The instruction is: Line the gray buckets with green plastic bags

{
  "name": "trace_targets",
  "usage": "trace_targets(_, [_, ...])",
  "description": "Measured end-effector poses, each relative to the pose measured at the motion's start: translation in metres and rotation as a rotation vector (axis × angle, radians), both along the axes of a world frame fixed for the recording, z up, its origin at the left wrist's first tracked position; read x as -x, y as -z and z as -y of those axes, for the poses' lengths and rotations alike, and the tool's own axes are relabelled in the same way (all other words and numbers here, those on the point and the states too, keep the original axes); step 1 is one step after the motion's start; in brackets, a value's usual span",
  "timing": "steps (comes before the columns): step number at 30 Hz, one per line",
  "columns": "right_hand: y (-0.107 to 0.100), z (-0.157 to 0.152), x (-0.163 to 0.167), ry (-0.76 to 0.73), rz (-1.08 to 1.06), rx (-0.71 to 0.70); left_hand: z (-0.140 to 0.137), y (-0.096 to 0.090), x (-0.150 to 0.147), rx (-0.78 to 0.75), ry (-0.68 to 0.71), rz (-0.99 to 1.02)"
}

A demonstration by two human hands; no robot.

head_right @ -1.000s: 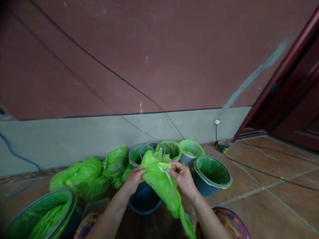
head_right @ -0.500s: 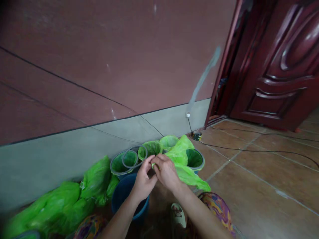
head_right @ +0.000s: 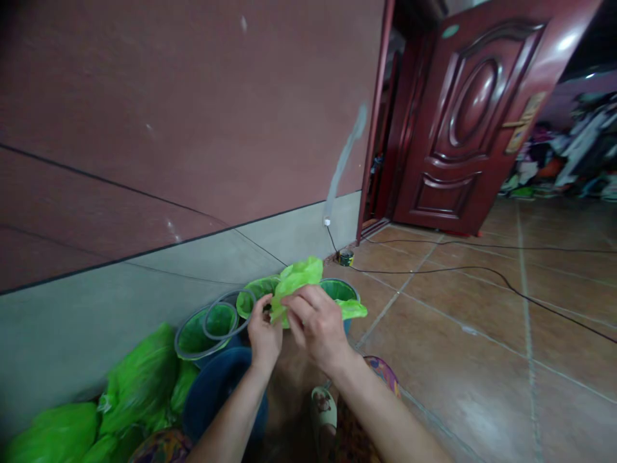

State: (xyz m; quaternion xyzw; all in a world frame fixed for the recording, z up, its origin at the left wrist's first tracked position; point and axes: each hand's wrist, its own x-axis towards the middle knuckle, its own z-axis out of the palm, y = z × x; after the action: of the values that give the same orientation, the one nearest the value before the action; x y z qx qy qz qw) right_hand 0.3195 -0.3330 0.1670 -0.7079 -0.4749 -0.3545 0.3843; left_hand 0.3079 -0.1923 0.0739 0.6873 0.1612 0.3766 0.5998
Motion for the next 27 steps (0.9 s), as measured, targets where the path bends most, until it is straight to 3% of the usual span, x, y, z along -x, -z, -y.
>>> trace_targets(7, [-0.003, 0.06, -0.02, 0.415, 0.027, -0.186, -0.071, 0.037, 0.016, -0.286, -0.331, -0.098])
trace_targets(10, [0.009, 0.083, -0.037, 0.595, -0.014, -0.211, -0.098, 0.041, 0.032, -0.278, -0.4, -0.168])
trace_targets(13, [0.029, 0.101, -0.056, 0.749, -0.093, -0.199, -0.117, 0.041, 0.047, -0.161, -0.378, -0.245])
trace_targets(16, [0.051, 0.107, -0.069, 0.837, -0.181, -0.082, -0.123, 0.032, 0.053, 0.108, -0.286, -0.242])
trace_targets(20, [0.061, 0.102, -0.078, 0.794, -0.264, -0.046, -0.113, 0.006, 0.055, 0.587, 0.062, -0.158])
trace_targets(23, [0.055, 0.1, -0.082, 0.729, -0.357, -0.199, -0.103, -0.013, 0.061, 0.74, 0.324, -0.052])
trace_targets(27, [0.062, 0.103, -0.087, 0.696, -0.529, -0.288, -0.093, -0.02, 0.082, 0.876, 0.519, 0.061])
